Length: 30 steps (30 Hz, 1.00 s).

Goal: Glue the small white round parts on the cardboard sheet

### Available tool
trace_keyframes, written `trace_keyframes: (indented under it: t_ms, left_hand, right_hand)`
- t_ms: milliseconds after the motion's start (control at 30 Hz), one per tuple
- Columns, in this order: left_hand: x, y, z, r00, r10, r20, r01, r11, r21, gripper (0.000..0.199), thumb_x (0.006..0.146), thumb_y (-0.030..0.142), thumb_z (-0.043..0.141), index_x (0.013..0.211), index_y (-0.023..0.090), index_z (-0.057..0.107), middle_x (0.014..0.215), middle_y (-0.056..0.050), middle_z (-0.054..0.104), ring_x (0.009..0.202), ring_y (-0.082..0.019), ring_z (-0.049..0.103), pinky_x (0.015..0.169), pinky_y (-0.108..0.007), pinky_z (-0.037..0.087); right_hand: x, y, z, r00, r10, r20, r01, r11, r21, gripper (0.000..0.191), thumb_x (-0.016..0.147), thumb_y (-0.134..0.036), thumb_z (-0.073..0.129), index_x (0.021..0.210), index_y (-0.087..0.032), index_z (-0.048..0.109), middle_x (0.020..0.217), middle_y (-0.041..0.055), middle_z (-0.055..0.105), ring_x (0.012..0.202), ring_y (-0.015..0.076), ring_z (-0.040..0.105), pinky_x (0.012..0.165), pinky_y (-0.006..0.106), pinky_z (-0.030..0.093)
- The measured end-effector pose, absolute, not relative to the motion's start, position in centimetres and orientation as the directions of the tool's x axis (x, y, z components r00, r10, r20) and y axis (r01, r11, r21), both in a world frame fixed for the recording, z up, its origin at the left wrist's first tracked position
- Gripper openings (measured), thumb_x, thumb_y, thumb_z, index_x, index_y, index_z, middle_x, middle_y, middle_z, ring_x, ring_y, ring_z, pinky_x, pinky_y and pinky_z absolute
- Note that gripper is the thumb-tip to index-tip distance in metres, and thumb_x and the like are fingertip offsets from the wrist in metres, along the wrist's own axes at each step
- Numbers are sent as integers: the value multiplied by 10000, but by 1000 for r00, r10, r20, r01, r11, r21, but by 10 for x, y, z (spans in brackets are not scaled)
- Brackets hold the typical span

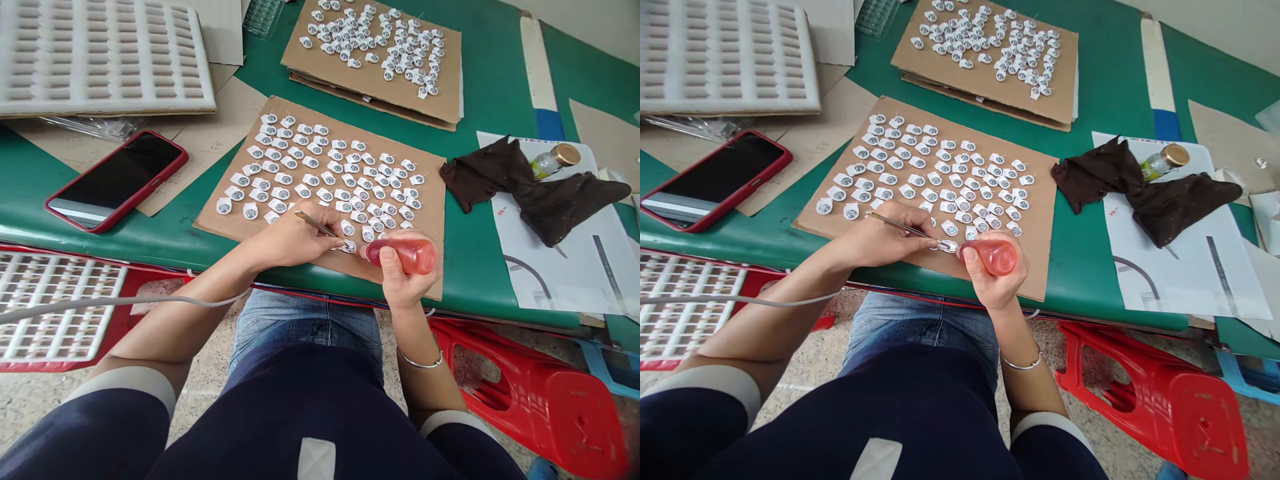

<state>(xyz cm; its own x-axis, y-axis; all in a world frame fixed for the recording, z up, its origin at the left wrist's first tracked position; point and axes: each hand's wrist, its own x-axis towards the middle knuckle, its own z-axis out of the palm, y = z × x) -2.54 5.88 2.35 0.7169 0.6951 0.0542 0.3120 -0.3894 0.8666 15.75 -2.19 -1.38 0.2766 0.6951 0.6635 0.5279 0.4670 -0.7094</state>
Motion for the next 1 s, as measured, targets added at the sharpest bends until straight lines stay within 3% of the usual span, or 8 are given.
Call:
trace_keyframes:
  t_ms: [200, 367, 533, 633, 833, 1000]
  left_hand:
    - [-24, 58, 23, 713, 699, 47, 309, -374, 874, 53, 736, 143, 613, 739, 136, 665, 668, 0, 645, 608, -96, 567, 547, -188, 431]
    - [-29, 55, 26, 655, 752, 73, 298, -346, 890, 47, 738, 174, 637, 738, 134, 663, 670, -13, 652, 624, -109, 587, 554, -200, 446]
    - [-49, 44, 21, 492, 847, 200, 310, -385, 869, 73, 752, 211, 658, 771, 140, 658, 730, -30, 672, 664, -117, 617, 592, -209, 477]
    - [-58, 33, 13, 464, 852, 240, 388, -440, 810, 46, 758, 186, 651, 790, 154, 658, 760, -29, 682, 674, -118, 621, 596, -211, 479]
    - [-56, 18, 6, 547, 777, 311, 473, -594, 651, 56, 809, 177, 591, 821, 179, 646, 798, -33, 681, 676, -125, 592, 636, -257, 474]
    - [-54, 17, 5, 572, 760, 308, 464, -609, 643, 65, 818, 180, 572, 847, 184, 629, 800, -29, 674, 688, -134, 582, 661, -278, 471]
  right_hand:
    - [155, -21, -19, 322, 692, 646, 477, 470, -742, 178, 673, -239, 677, 816, -182, 588, 747, 31, 612, 713, 175, 606, 646, 360, 513]
    - [162, -16, -15, 599, 632, 491, 174, 495, -851, 220, 737, -380, 597, 848, -192, 564, 754, 12, 568, 555, 143, 584, 429, 300, 476]
    - [165, 5, 6, 561, 729, 392, -48, 502, -864, 262, 747, -428, 571, 868, -197, 537, 680, -27, 531, 417, 97, 517, 331, 249, 407]
    - [156, 17, 13, 515, 750, 414, -6, 486, -874, 267, 718, -449, 609, 847, -224, 545, 664, -32, 541, 446, 100, 546, 324, 221, 380]
    - [133, 22, 11, 504, 675, 539, 227, 499, -836, 287, 709, -466, 637, 788, -206, 544, 659, -16, 553, 559, 126, 603, 462, 275, 501]
    - [135, 16, -1, 491, 730, 475, 218, 425, -879, 294, 761, -479, 569, 852, -205, 513, 685, -4, 559, 529, 151, 615, 430, 300, 495]
